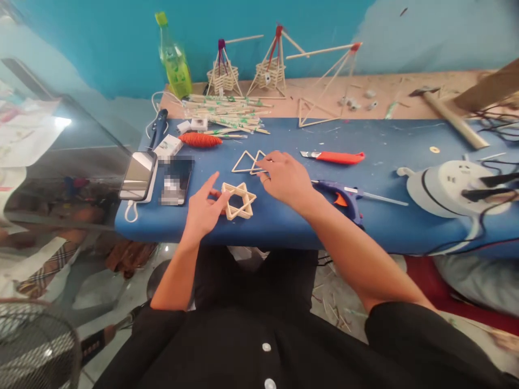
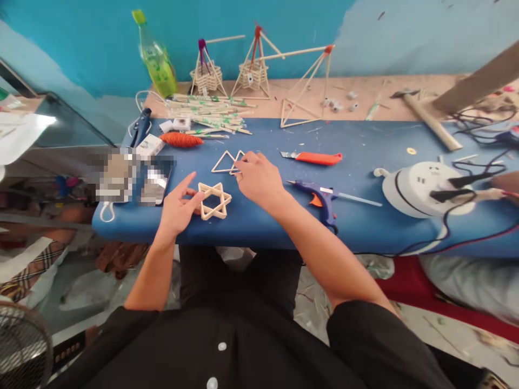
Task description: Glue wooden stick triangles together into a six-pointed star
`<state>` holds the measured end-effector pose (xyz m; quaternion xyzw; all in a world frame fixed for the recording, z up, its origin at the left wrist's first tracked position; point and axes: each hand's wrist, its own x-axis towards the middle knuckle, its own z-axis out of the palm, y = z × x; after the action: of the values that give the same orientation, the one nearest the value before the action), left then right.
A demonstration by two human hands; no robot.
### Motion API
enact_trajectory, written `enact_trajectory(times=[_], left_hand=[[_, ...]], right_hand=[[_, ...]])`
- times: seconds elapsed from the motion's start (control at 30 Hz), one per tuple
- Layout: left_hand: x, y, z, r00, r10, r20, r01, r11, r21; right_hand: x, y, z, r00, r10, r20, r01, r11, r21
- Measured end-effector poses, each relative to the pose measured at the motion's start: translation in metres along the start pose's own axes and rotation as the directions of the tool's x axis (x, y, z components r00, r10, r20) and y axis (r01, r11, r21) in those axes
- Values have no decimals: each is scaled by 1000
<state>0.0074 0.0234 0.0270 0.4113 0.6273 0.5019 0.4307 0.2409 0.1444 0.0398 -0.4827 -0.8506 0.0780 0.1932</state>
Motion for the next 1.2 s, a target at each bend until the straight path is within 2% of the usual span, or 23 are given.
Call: enact_trajectory(times=[0.1, 0.2, 0.3, 0.37, 0.43, 0.5, 0.57, 0.67, 0.77, 0.9, 1.2], left_hand=[[1, 4, 14, 997, 69, -28, -68, 997, 33], [-2, 7, 24, 988, 145, -47, -131, 966, 223], [-8, 8, 24, 956, 288, -57, -224, 840, 494], [-15, 9, 18, 922, 388, -16, -304, 748, 590], [-21, 12, 9, 897, 440, 44, -382, 719, 580], [-25, 15, 0, 884, 460, 80, -432, 742, 513], [-27, 18, -8, 860, 502, 88, -484, 751, 450], [-26, 19, -12, 794, 595, 125, -588, 699, 407], [-23, 18, -10, 757, 635, 155, -634, 655, 410], [-20, 17, -7, 718, 677, 163, -669, 607, 429], [-20, 14, -3, 702, 696, 152, -677, 584, 448]], right_hand=[[7, 8, 16, 999, -30, -26, 31, 999, 10], [3, 16, 18, 993, -72, -95, 77, 996, 46], [-1, 16, 0, 973, -61, -221, 75, 996, 57], [-4, 8, -17, 953, -40, -300, 68, 994, 83], [-12, -5, -32, 938, -53, -342, 97, 989, 111], [-25, -20, -40, 931, -105, -350, 164, 976, 144], [-42, -34, -39, 920, -124, -371, 216, 952, 216], [-63, -45, -30, 936, -107, -334, 217, 926, 310], [-74, -44, -21, 947, -99, -305, 208, 913, 350], [-79, -36, -14, 934, -133, -331, 258, 894, 367], [-84, -34, -13, 942, -75, -328, 221, 873, 436]])
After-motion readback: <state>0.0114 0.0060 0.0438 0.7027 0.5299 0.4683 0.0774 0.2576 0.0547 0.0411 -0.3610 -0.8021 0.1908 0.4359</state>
